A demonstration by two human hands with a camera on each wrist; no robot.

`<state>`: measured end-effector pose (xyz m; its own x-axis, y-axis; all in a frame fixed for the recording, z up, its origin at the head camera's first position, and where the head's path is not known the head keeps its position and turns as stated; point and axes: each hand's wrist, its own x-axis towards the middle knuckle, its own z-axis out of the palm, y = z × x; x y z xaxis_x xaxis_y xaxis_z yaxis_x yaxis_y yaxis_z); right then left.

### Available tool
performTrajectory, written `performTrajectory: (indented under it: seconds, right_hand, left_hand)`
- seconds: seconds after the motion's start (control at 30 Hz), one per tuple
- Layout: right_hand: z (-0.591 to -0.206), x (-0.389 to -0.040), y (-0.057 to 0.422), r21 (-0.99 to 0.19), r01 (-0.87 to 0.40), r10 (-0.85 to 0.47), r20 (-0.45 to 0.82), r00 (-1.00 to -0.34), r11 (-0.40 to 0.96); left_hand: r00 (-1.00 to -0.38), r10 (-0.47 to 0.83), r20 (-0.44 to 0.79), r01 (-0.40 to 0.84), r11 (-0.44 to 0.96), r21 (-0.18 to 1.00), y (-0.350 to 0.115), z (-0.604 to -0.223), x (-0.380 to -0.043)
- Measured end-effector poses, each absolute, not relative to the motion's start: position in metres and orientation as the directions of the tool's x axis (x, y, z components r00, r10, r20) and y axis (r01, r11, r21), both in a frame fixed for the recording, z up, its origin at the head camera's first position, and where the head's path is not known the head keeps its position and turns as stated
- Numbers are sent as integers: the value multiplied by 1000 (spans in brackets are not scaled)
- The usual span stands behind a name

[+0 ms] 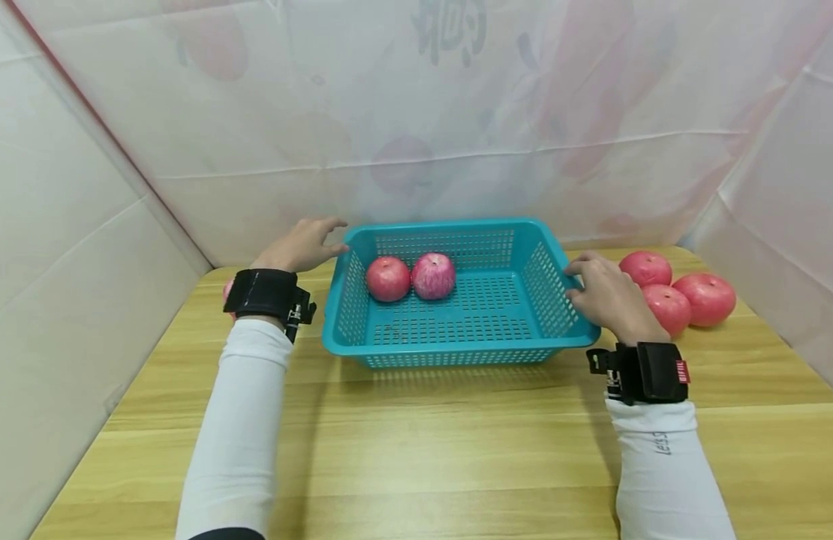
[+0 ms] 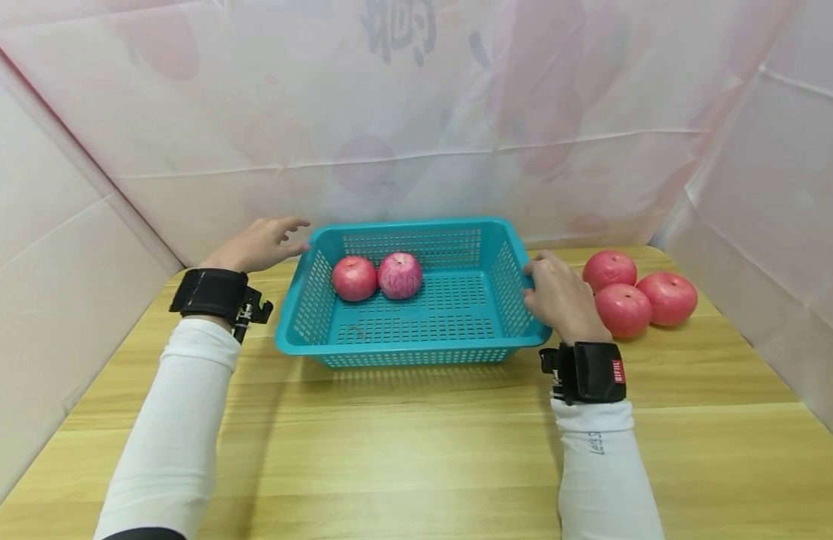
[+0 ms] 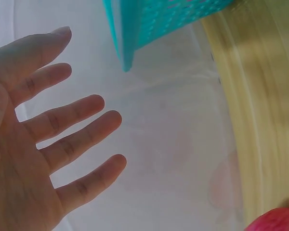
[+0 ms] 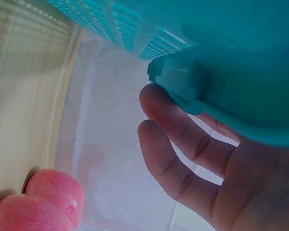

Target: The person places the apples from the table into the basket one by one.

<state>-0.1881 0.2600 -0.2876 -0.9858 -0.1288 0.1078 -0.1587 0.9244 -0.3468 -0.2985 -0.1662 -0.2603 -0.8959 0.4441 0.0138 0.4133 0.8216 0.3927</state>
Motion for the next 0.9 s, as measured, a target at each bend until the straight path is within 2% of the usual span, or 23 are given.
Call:
performTrajectory:
  seconds: [0.5,0.9]
  right_hand:
    - [-287,-188,260,-340,-160,-131,106,-986,927]
    - [-288,-189,260,-340,-167,-134,118,-984,925]
  left_hand:
    - [-907,415,72,404,810,424,-186,-274,-295]
    - [-918,383,97,390,837,383,-203,-286,-293]
